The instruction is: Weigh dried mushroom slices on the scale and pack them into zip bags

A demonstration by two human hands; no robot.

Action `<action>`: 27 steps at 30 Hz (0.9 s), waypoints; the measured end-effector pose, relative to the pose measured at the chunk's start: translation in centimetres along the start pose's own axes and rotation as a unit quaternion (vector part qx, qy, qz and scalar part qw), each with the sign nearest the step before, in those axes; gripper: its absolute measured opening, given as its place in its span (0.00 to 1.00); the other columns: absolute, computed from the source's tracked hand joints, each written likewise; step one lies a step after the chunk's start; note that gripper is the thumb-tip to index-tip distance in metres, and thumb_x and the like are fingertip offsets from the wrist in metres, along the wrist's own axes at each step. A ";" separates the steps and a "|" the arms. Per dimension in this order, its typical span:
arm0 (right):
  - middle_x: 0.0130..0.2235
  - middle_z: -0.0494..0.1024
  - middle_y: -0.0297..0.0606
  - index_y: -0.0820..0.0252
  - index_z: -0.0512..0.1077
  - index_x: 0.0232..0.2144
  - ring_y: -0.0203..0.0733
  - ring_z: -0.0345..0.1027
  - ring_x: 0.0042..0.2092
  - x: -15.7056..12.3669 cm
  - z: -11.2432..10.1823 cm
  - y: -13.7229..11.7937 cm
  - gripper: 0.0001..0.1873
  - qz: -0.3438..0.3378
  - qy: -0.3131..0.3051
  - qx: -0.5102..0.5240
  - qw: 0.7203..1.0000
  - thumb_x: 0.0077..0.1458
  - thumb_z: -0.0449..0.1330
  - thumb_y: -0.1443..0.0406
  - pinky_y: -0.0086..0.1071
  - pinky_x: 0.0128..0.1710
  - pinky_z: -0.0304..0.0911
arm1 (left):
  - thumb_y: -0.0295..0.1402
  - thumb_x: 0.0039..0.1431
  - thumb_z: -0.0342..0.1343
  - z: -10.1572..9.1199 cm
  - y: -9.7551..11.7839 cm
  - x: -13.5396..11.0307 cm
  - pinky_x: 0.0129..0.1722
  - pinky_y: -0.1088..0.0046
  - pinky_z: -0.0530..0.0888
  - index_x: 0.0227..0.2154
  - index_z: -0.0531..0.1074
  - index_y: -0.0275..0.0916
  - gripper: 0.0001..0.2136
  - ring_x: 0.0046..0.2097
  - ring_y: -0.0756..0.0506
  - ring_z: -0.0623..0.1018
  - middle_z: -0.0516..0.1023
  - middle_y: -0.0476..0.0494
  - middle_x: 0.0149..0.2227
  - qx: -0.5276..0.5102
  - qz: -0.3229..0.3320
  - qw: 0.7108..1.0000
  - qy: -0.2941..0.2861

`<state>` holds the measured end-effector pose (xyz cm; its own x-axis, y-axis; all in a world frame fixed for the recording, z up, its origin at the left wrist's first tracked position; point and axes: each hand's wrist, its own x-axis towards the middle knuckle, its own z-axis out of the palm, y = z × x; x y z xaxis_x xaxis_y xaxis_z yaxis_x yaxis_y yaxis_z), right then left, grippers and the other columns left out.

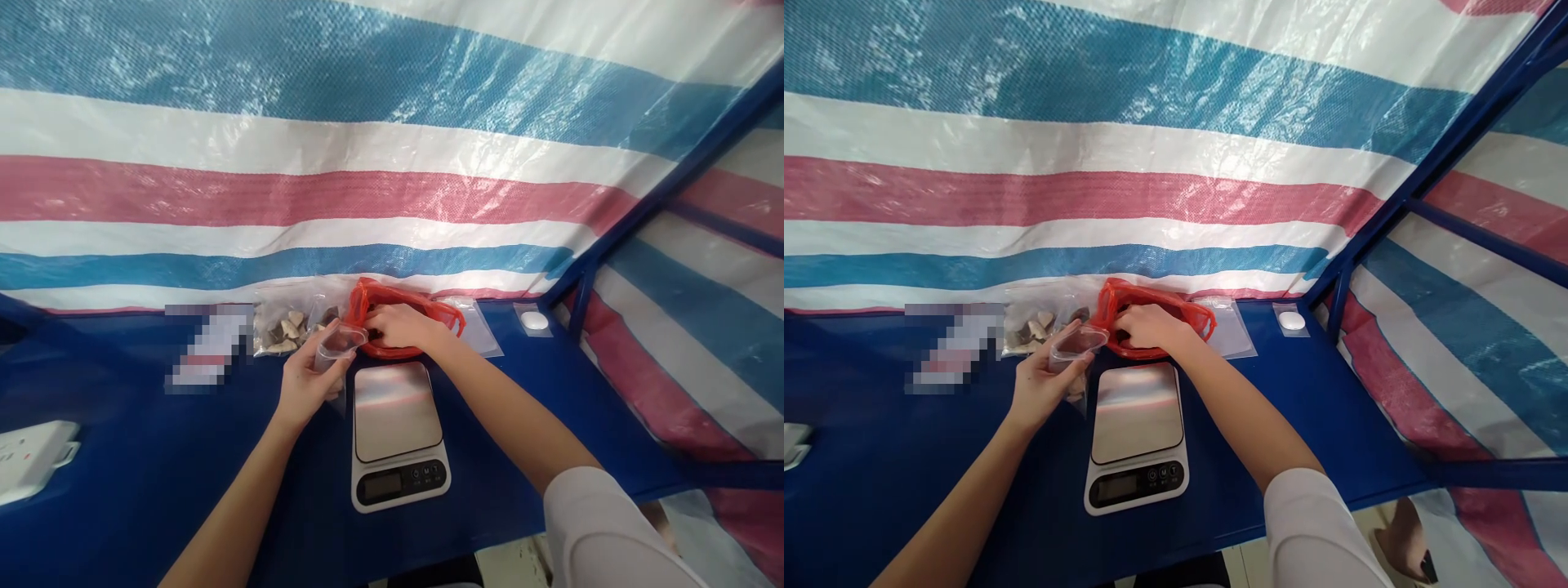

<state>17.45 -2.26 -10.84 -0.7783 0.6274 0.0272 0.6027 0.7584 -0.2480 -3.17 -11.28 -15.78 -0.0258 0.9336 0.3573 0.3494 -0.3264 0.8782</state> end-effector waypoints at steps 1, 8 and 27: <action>0.50 0.82 0.39 0.56 0.80 0.45 0.45 0.75 0.46 0.0 0.0 0.1 0.14 -0.001 -0.005 0.000 1.000 0.59 0.61 0.69 0.32 0.43 0.64 | 0.50 0.57 0.63 0.0 -0.1 0.0 0.38 0.56 0.84 0.59 0.73 0.48 0.28 0.42 0.38 0.84 0.83 0.43 0.43 0.001 -0.002 1.000 -0.002; 0.46 0.83 0.42 0.59 0.82 0.41 0.43 0.75 0.45 -0.1 0.7 1.2 0.12 -0.002 -0.001 -0.025 1.000 0.60 0.59 0.72 0.31 0.43 0.64 | 0.49 0.53 0.67 0.0 0.6 0.2 0.48 0.58 0.82 0.56 0.77 0.42 0.29 0.48 0.37 0.82 0.83 0.42 0.47 -0.022 -0.010 0.999 0.023; 0.46 0.85 0.40 0.59 0.83 0.42 0.43 0.78 0.46 -3.6 -0.7 2.0 0.12 0.084 0.133 0.056 0.986 0.60 0.62 0.72 0.33 0.48 0.66 | 0.48 0.51 0.68 0.4 1.3 -0.1 0.49 0.59 0.81 0.56 0.77 0.38 0.31 0.48 0.37 0.83 0.84 0.39 0.45 -0.056 -0.032 0.998 0.023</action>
<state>21.58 -2.92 -10.71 -0.5858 0.7784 0.2259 0.6850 0.6244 -0.3754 -2.31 -11.74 -14.83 -0.0876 0.9462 0.3114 0.2394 -0.2835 0.9286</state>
